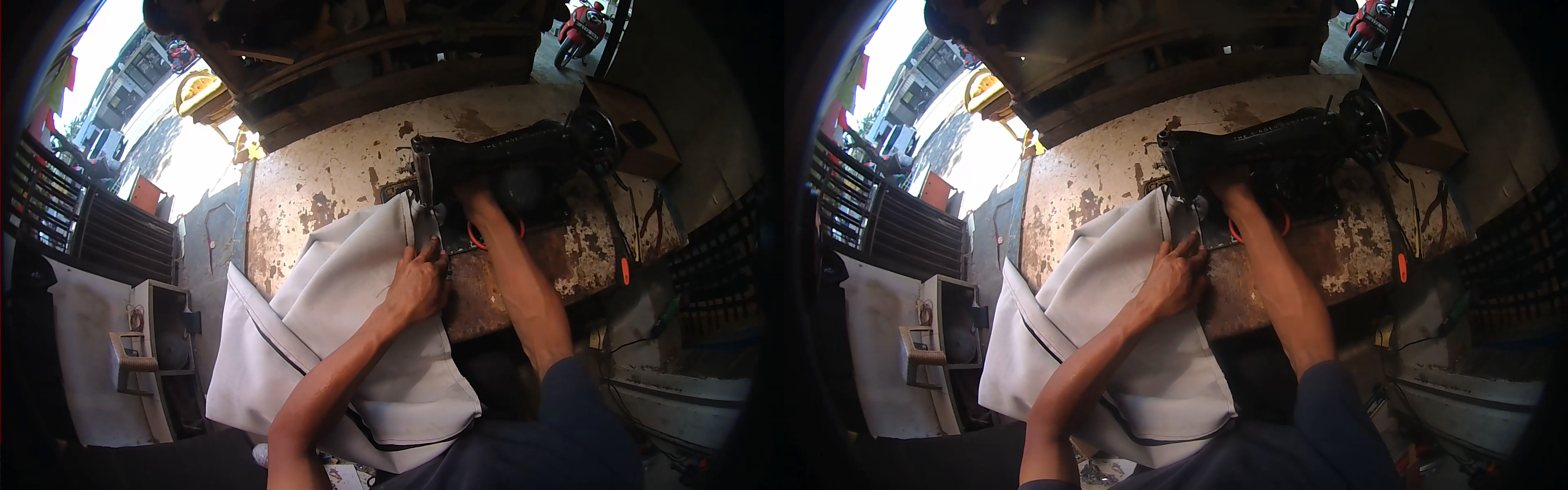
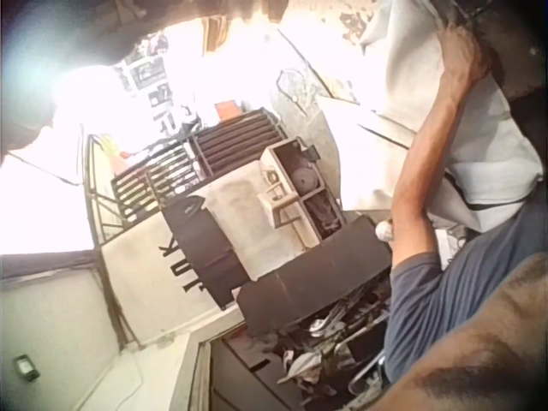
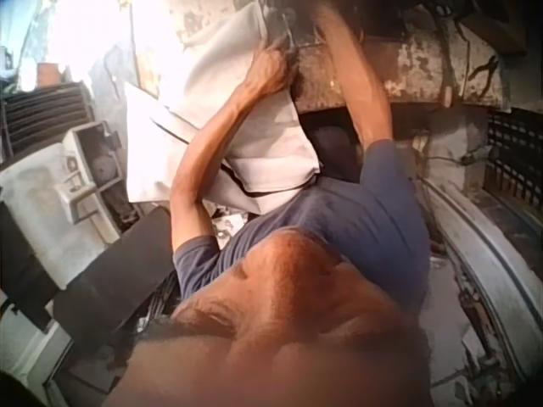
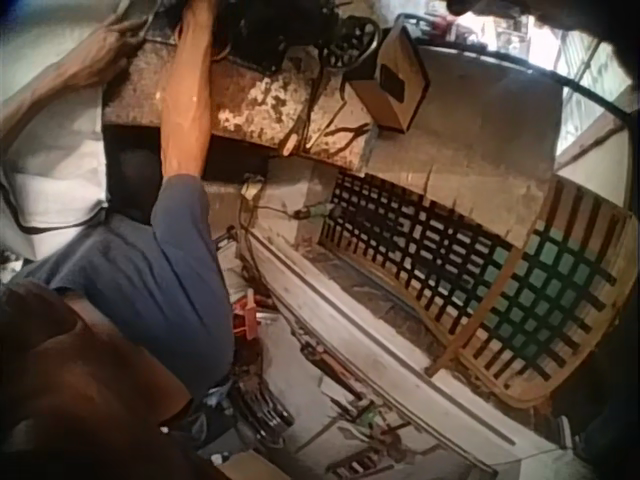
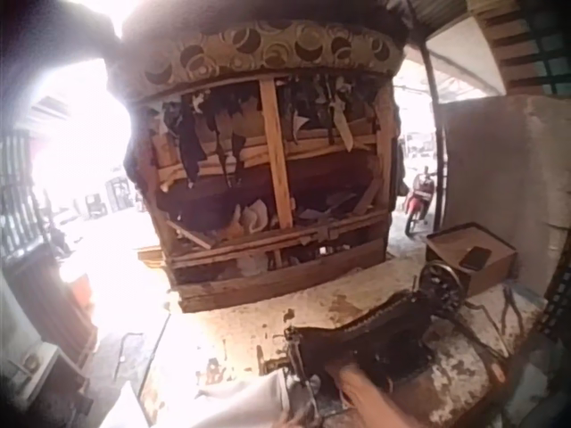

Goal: The person aligns the edges of a white fabric piece by hand and then sews the edges together using a sewing machine.

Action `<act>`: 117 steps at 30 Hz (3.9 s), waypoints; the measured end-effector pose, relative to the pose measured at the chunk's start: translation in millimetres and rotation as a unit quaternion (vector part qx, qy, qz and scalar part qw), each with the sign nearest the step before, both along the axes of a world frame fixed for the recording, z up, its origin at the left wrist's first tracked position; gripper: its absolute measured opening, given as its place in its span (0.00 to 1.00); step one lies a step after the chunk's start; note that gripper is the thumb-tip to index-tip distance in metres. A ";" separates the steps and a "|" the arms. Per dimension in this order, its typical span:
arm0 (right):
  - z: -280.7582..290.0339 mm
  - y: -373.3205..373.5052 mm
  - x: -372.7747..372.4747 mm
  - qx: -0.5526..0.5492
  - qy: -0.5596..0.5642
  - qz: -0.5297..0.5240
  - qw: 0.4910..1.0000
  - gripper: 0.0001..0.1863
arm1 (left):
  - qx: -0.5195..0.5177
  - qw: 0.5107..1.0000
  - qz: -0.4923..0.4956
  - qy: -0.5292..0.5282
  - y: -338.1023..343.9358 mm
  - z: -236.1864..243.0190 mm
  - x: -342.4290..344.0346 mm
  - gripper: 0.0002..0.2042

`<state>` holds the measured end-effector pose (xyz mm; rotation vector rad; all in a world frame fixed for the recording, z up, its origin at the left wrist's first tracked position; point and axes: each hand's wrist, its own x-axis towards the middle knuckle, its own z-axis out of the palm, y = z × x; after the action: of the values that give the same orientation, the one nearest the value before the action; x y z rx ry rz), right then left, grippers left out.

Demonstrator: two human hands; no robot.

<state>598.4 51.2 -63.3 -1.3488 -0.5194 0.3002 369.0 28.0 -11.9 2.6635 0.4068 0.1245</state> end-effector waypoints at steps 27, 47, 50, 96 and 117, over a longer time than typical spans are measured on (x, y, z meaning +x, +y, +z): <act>52.2 -87.9 -9.0 -0.120 0.058 0.044 0.990 0.14 | 0.024 0.997 0.060 -0.042 10.5 13.5 15.3 0.27; 57.3 -90.8 -6.8 -0.113 -0.057 0.020 0.992 0.13 | 0.005 0.996 0.073 -0.045 22.3 24.7 28.2 0.26; 60.1 -99.9 -15.8 -0.149 -0.066 0.039 0.986 0.12 | 0.003 0.997 0.067 -0.043 4.2 32.9 19.6 0.26; 71.4 -185.4 -172.0 -0.368 -0.112 0.121 0.915 0.22 | 0.108 0.993 0.014 -0.039 27.9 52.4 -11.6 0.24; 72.2 -210.9 -199.1 -0.233 -0.050 0.180 0.954 0.28 | 0.071 0.991 -0.008 0.115 31.6 47.7 -11.0 0.27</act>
<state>399.3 -159.7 8.9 -1.7303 -0.8172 0.6896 358.0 59.6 35.8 2.8317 0.4656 -0.1664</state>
